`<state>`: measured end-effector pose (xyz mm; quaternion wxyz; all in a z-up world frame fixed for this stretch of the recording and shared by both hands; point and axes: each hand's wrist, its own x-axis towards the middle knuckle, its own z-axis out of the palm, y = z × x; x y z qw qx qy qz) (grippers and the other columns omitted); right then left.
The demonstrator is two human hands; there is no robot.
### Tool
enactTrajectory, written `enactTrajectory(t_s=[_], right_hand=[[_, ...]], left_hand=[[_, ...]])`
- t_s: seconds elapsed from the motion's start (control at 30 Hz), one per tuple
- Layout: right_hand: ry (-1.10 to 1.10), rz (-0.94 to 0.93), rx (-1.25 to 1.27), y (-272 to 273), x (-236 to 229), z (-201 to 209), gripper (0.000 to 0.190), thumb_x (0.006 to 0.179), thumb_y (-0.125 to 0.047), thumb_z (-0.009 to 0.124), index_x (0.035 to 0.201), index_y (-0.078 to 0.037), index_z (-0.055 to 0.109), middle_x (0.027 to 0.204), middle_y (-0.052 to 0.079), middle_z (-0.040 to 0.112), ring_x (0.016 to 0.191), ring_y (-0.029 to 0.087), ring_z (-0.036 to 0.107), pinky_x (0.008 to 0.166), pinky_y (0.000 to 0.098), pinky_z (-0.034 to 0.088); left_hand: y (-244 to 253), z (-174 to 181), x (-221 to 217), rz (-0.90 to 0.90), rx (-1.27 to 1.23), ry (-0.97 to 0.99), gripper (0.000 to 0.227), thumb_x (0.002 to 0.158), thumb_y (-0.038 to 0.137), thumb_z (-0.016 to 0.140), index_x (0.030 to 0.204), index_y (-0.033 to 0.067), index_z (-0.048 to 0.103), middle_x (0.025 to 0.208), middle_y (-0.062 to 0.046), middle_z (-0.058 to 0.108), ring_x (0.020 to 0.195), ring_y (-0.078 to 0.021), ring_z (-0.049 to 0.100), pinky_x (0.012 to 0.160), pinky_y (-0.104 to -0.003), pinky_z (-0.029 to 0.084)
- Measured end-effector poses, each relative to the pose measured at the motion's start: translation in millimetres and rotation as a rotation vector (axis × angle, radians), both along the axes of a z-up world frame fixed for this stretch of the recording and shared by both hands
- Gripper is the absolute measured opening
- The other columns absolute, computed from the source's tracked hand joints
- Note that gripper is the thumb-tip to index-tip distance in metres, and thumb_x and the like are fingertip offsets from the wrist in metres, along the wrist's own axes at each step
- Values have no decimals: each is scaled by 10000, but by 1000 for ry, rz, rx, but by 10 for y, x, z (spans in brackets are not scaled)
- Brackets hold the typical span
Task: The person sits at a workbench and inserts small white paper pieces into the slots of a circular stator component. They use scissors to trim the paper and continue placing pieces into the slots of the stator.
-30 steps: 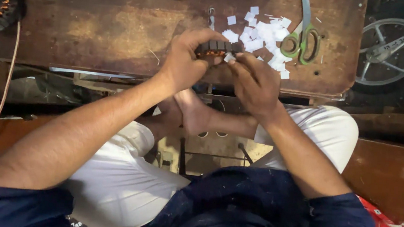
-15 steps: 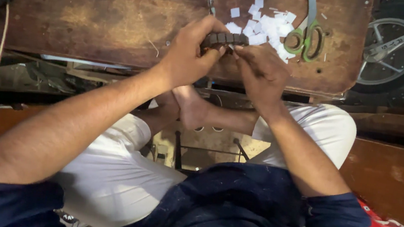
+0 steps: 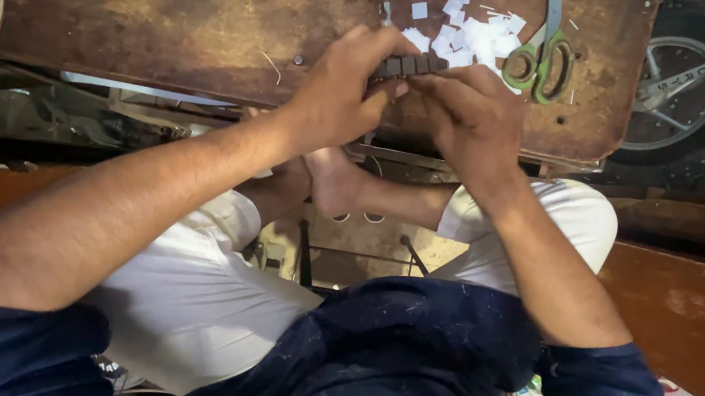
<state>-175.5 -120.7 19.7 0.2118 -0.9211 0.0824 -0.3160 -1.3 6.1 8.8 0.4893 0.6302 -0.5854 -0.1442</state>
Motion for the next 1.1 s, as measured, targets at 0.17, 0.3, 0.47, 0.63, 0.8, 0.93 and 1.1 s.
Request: enactTrajectory(t_s=[0.17,0.3,0.47,0.63,0.8,0.93,1.1], right_hand=[[-187,-155,28,49,-24,-159,308,836,25,816,1117,-25,698,1042,155,716,959,281,704,828,390,571],[165,-290,769,103,-50,-374,485,849,61,747,1326,-21,732,895,220,678,729,315,603,728,386,497],[-200,-5,546,256,-64,-622,368,890,82,719,1252,31,677,1307,175,713,1266,276,699,1079,341,555],[-229,-71,498,398,-90,-695,363,872,73,685,1233,28,668,1312,176,698,1310,300,673,1153,389,520],[-173,-46,723,-3,-122,-571,433,971,-34,671,1385,15,556,1401,195,635,1352,329,584,1188,397,441],[154,-246,2,-278,-131,-517,410,989,-165,756,1374,-57,664,1491,212,577,1474,446,434,1192,556,330],[328,-160,-265,-289,-159,-656,630,864,-386,807,1366,-25,684,1517,334,395,1403,598,233,1074,772,172]], left_hand=[[30,-19,118,-121,-52,-105,304,962,148,792,1215,65,645,1038,-121,685,1001,-335,600,887,-429,484],[129,-100,209,-222,-163,-323,364,999,188,786,1296,49,627,1196,-133,643,1111,-336,594,990,-428,496],[180,-247,177,-187,-145,-475,413,955,225,805,1249,28,593,1183,-123,592,1084,-338,582,972,-442,491],[212,-330,84,-126,-158,-530,447,874,229,839,1194,35,596,1119,-129,592,1023,-339,576,920,-443,481],[84,-263,161,-71,-91,-221,402,927,160,830,1226,32,593,1111,-148,611,1014,-357,596,862,-440,519],[56,-208,288,55,-98,-33,357,974,79,772,1277,35,589,1155,-153,647,1058,-351,669,888,-453,553],[110,-141,241,97,15,-310,334,898,39,755,1193,25,599,1120,-190,635,1069,-419,604,895,-496,494]])
